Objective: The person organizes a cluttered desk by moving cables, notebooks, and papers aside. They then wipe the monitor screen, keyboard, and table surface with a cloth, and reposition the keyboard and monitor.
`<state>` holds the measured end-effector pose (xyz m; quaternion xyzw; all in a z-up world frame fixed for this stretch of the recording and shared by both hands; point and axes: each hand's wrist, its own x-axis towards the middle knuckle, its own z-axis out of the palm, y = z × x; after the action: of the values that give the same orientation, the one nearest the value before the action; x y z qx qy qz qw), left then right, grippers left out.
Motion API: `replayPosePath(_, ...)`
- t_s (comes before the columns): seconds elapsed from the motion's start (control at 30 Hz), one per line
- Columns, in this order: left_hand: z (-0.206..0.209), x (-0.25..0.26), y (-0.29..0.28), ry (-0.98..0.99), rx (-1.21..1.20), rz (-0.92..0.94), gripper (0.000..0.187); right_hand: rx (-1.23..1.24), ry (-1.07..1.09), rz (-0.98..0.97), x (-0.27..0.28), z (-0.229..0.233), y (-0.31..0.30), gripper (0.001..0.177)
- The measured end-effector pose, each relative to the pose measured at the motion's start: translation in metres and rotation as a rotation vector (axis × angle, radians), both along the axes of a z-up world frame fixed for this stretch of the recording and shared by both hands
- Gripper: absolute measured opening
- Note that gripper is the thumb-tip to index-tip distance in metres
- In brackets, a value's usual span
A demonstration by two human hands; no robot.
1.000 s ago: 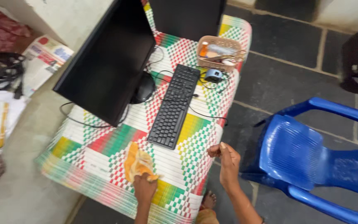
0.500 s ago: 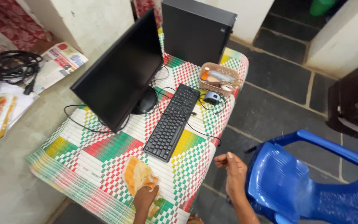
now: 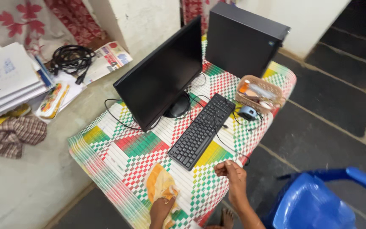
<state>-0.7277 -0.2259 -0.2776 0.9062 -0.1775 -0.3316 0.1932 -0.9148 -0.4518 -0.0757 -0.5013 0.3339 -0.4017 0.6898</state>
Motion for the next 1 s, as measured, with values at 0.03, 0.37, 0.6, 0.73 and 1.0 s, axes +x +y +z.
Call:
replayPosePath(0.03, 0.0, -0.002, -0.002, -0.015, -0.018, 0.023, 0.066, 0.006, -0.002, 0.029, 0.004, 0.0, -0.011, 0.043)
replayPosePath(0.37, -0.014, -0.074, -0.064, 0.291, -0.42, 0.611, 0.056, -0.015, 0.146, 0.48, -0.037, -0.027, -0.084, 0.027)
replayPosePath(0.6, 0.05, -0.114, -0.158, 1.119, -0.848, 0.572, 0.046, -0.722, 0.362, 0.896, -0.059, -0.029, -0.099, 0.089)
replayPosePath(0.73, 0.087, -0.112, -0.183, 1.38, -0.982, 0.432, 0.041, -0.477, 0.26, 0.937, -0.056, -0.028, -0.094, 0.09)
replayPosePath(1.0, 0.079, -0.087, -0.182, 1.326, -0.989, 0.455, 0.049, -0.522, 0.37, 0.94, -0.046, -0.033, -0.107, 0.067)
